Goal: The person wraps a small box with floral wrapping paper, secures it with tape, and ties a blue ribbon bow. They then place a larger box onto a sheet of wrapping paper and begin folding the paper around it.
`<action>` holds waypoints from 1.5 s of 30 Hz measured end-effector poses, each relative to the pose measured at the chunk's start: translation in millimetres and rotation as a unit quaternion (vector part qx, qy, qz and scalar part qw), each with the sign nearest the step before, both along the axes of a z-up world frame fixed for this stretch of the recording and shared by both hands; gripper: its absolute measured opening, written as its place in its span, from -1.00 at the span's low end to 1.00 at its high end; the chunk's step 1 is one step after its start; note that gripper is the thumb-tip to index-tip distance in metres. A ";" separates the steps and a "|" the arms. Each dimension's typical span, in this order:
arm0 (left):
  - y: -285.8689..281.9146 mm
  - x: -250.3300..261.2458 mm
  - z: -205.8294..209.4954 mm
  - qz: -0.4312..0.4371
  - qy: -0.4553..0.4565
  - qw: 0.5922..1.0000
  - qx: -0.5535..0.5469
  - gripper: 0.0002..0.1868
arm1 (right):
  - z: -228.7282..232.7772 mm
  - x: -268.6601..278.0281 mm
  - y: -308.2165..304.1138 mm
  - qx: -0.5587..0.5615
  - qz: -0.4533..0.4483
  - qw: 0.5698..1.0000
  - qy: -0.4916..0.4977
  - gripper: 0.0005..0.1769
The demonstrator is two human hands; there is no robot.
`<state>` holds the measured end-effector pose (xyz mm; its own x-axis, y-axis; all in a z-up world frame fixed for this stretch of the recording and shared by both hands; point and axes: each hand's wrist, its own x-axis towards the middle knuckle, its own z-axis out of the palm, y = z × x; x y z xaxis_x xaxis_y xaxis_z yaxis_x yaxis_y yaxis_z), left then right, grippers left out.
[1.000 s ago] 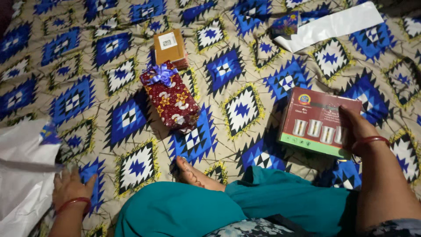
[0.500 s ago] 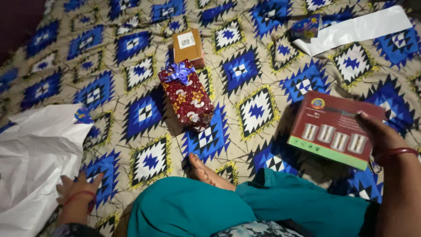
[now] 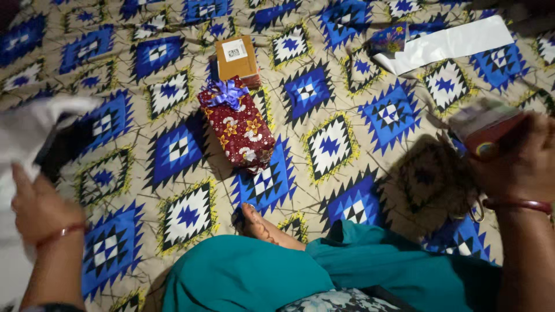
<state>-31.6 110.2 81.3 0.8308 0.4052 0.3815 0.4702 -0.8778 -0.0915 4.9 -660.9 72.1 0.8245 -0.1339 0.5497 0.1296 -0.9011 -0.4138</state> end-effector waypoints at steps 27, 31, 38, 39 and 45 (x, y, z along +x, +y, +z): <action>-489.5 35.4 -126.3 -0.680 0.202 0.704 0.029 -0.81 | -60.3 13.2 -104.9 -0.177 -0.279 0.936 0.119 0.33; -503.0 35.8 -133.7 -0.679 0.172 0.713 0.009 -0.77 | -47.1 8.3 -102.8 0.053 -0.117 0.991 0.042 0.07; -514.9 34.1 -148.5 -0.664 0.159 0.731 -0.006 -0.60 | -44.2 -18.7 -69.0 0.496 0.001 0.866 0.057 -0.23; -519.0 34.5 -148.6 -0.660 0.163 0.733 -0.002 -0.60 | -45.7 -20.5 -66.3 0.525 0.008 0.849 0.059 -0.27; -529.4 25.3 -152.6 -0.666 0.126 0.731 -0.081 -0.64 | -43.0 -23.7 -57.1 0.620 0.066 0.781 0.042 -0.52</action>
<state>-6.3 -419.2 -71.3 0.5655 -0.8039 0.1842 -0.8247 -0.5507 0.1285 -18.9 -718.0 29.1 0.9024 -0.4308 0.0097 0.1140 0.2169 -0.9695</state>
